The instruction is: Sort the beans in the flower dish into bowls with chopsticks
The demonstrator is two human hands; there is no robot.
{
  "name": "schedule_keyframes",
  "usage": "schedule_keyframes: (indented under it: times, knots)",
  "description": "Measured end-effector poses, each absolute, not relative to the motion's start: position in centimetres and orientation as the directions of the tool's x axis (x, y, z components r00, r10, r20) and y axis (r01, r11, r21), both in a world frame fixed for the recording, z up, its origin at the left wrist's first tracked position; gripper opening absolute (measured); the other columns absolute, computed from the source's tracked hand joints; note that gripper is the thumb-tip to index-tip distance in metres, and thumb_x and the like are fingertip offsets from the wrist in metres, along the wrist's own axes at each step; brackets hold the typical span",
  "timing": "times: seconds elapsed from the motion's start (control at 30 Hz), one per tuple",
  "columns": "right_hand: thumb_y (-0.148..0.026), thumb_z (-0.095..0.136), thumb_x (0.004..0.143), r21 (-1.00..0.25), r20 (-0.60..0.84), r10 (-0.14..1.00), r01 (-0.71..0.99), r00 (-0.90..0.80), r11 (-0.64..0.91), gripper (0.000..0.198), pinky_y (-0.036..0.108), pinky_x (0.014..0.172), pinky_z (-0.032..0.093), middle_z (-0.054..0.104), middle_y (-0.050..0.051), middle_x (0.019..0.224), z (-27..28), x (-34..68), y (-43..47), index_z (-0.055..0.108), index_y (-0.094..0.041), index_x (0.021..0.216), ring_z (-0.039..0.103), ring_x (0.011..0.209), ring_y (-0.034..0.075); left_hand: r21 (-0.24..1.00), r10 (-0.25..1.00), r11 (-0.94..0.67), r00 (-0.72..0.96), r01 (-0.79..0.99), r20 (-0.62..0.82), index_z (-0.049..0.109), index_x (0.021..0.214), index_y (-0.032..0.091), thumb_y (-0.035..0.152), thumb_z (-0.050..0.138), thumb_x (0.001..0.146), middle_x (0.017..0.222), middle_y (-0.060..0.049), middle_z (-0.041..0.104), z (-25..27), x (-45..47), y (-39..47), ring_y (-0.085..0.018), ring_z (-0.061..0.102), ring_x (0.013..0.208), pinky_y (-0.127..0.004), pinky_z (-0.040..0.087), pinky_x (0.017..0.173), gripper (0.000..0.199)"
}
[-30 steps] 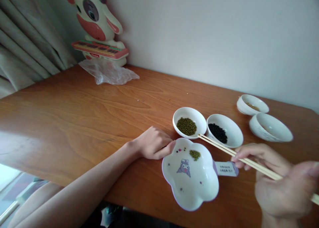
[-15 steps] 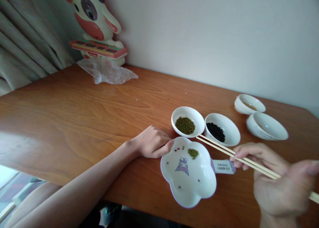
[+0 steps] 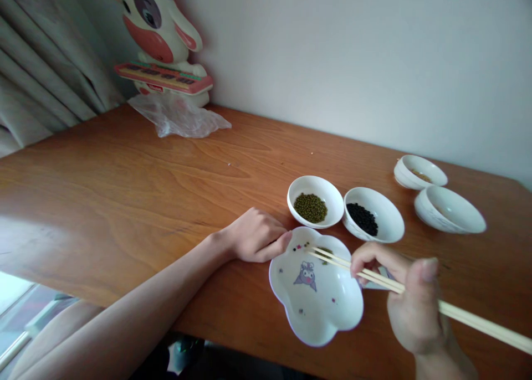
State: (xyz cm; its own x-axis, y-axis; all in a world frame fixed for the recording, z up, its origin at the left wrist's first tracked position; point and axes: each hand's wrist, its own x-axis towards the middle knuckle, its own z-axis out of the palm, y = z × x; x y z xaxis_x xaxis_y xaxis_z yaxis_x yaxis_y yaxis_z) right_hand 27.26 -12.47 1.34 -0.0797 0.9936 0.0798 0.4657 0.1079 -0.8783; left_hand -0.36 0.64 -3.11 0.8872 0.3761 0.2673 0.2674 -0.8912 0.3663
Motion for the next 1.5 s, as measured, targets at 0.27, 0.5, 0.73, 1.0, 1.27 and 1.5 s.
schedule_keyframes:
  times: [0.27, 0.5, 0.73, 1.0, 1.27, 1.5]
  knots:
    - [-0.081, 0.004, 0.094, -0.883, 0.067, 0.998, 0.465, -0.017, 0.067, 0.086, 0.037, 0.064, 0.042, 0.058, 0.006, 0.067, 2.0, 26.3, -12.5, 0.063, -0.023, 0.074, 0.054, 0.066, 0.023, 0.366, 0.376, -0.891, 0.888, 0.268, 0.265, 0.058, 0.074, 0.019, 0.033, 0.033, 0.109, 0.072, -0.004, 0.068, -3.1, -0.4, 0.6, -0.014, 0.060, 0.063, -0.029, 0.035, 0.058, 0.046]
    - [-0.083, 0.001, 0.092, -0.897, 0.078, 0.997, 0.436, 0.012, 0.065, 0.090, 0.037, 0.063, 0.042, 0.059, 0.006, 0.065, 1.9, 26.1, -12.5, 0.064, -0.022, 0.071, 0.054, 0.065, 0.023, 0.367, 0.371, -0.893, 0.888, 0.260, 0.273, 0.058, 0.073, 0.018, 0.033, 0.033, 0.109, 0.071, -0.004, 0.067, -3.1, -0.4, 0.7, -0.014, 0.058, 0.062, -0.029, 0.036, 0.058, 0.046]
    - [-0.087, 0.006, 0.090, -0.917, 0.062, 0.998, 0.395, 0.006, 0.055, 0.089, 0.036, 0.061, 0.040, 0.058, 0.006, 0.064, 1.9, 25.8, -12.3, 0.064, -0.023, 0.072, 0.052, 0.063, 0.022, 0.362, 0.372, -0.893, 0.890, 0.266, 0.263, 0.058, 0.073, 0.019, 0.033, 0.033, 0.109, 0.071, -0.003, 0.067, -3.2, -0.4, 0.7, -0.014, 0.059, 0.062, -0.030, 0.036, 0.057, 0.046]
    - [-0.071, 0.008, 0.101, -0.881, 0.136, 0.991, 0.455, -0.014, 0.127, 0.081, 0.037, 0.062, 0.040, 0.061, 0.006, 0.064, 1.7, 25.7, -12.4, 0.066, -0.022, 0.072, 0.056, 0.064, 0.022, 0.360, 0.373, -0.893, 0.890, 0.268, 0.263, 0.059, 0.073, 0.019, 0.032, 0.033, 0.109, 0.072, -0.004, 0.068, -3.1, -0.3, 0.7, -0.014, 0.060, 0.063, -0.030, 0.037, 0.058, 0.046]
    - [-0.073, 0.003, 0.100, -0.815, 0.266, 0.961, 0.517, -0.071, 0.263, 0.091, 0.036, 0.059, 0.050, 0.070, 0.009, 0.066, 2.0, 27.9, -12.4, 0.071, -0.022, 0.069, 0.067, 0.065, 0.024, 0.365, 0.374, -0.891, 0.892, 0.269, 0.255, 0.057, 0.074, 0.019, 0.033, 0.033, 0.109, 0.072, -0.003, 0.067, -3.2, -0.4, 0.7, -0.014, 0.059, 0.063, -0.030, 0.036, 0.058, 0.045]
    - [-0.084, 0.005, 0.092, -0.790, 0.422, 0.889, 0.553, 0.178, 0.264, 0.096, 0.041, 0.059, 0.054, 0.071, 0.013, 0.069, 3.4, 30.0, -12.5, 0.073, -0.023, 0.063, 0.071, 0.072, 0.030, 0.385, 0.386, -0.881, 0.889, 0.275, 0.247, 0.056, 0.073, 0.019, 0.034, 0.032, 0.109, 0.071, -0.003, 0.067, -3.0, -0.4, 0.6, -0.013, 0.058, 0.061, -0.029, 0.037, 0.058, 0.046]
